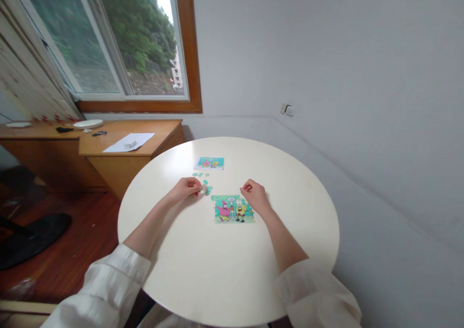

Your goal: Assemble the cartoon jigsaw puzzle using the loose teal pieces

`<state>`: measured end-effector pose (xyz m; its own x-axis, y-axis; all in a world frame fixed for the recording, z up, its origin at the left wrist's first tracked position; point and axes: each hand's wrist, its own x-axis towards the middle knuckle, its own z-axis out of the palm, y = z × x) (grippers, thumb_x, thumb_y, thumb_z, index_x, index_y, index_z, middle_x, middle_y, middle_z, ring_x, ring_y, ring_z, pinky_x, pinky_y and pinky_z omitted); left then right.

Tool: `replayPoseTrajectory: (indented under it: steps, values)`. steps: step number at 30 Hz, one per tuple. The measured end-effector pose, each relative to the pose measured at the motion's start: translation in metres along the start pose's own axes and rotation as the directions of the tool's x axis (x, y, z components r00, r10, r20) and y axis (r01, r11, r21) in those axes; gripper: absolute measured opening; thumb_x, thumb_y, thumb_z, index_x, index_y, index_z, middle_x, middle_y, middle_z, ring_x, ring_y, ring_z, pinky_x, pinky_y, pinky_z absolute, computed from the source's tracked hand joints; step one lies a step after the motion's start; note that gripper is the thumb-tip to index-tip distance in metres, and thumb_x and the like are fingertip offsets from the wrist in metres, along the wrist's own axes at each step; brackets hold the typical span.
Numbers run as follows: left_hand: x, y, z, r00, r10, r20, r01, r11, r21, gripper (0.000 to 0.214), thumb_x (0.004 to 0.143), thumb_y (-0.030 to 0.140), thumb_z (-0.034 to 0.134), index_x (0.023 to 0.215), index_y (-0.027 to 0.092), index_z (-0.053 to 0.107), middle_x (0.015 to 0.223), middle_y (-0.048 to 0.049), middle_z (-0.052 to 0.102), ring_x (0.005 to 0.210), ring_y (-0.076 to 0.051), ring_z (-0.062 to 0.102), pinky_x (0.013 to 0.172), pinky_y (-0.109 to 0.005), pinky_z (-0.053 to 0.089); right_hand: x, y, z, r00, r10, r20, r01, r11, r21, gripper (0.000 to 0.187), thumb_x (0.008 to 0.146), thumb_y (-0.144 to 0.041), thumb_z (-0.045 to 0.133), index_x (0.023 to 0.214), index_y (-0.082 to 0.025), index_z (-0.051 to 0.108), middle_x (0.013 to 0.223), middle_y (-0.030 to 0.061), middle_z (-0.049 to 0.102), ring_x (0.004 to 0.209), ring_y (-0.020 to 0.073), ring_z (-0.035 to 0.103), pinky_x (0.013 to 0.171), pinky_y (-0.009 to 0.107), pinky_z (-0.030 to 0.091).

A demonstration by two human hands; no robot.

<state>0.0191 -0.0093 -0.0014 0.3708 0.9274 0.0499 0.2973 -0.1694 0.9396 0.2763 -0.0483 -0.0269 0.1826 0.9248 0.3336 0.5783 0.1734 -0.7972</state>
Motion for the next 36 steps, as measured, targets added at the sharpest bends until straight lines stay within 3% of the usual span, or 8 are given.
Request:
replayPoseTrajectory:
  steps: [3,6,14,27,36]
  values:
    - [-0.002,0.002,0.001,0.997,-0.001,0.076,0.002,1.000,-0.010,0.022,0.065,0.033,0.063,0.068,0.013,0.055,0.051,0.0011,0.057,0.049,-0.010,0.054,0.048,-0.020,0.038,0.001,0.001,0.001,1.000,0.001,0.001,-0.001,1.000,-0.006,0.018,0.063,-0.034,0.057,0.057,-0.019,0.049,0.053,-0.0014,0.051,0.050,0.0111,0.045,0.049,0.024,0.038]
    - [-0.006,0.009,0.005,0.974,0.022,0.226,-0.018,1.000,-0.019,0.019,0.066,0.030,0.062,0.068,0.012,0.057,0.051,0.0007,0.057,0.050,-0.009,0.053,0.050,-0.020,0.039,0.002,0.003,0.002,1.000,-0.002,0.000,0.002,1.000,-0.007,0.016,0.063,-0.032,0.056,0.058,-0.019,0.049,0.053,-0.0016,0.050,0.050,0.0110,0.045,0.049,0.023,0.038]
    - [-0.020,0.029,0.021,0.844,-0.086,0.529,0.034,0.994,0.108,0.014,0.064,0.025,0.061,0.066,0.012,0.058,0.048,0.0007,0.057,0.044,-0.007,0.050,0.045,-0.018,0.037,0.003,0.000,0.002,1.000,-0.006,0.015,0.005,1.000,0.011,0.016,0.064,-0.032,0.056,0.059,-0.019,0.048,0.053,-0.0016,0.051,0.050,0.0110,0.046,0.049,0.023,0.038]
    - [-0.019,0.023,0.023,0.815,-0.077,0.575,-0.016,0.988,0.154,0.016,0.063,0.029,0.062,0.063,0.014,0.057,0.045,0.0046,0.050,0.040,-0.006,0.042,0.044,-0.019,0.033,0.002,-0.004,0.002,0.999,0.025,0.027,-0.026,1.000,0.009,0.015,0.063,-0.031,0.057,0.059,-0.019,0.049,0.054,-0.0013,0.051,0.051,0.0111,0.046,0.048,0.023,0.038]
    - [-0.021,0.021,0.028,0.830,-0.049,0.556,-0.120,0.957,0.263,0.010,0.063,0.025,0.054,0.063,0.014,0.056,0.046,0.0048,0.045,0.042,-0.006,0.037,0.042,-0.018,0.028,0.003,-0.003,0.003,0.999,0.030,0.036,-0.029,1.000,-0.007,0.013,0.064,-0.029,0.056,0.060,-0.018,0.050,0.056,-0.0012,0.052,0.052,0.0107,0.047,0.050,0.023,0.039]
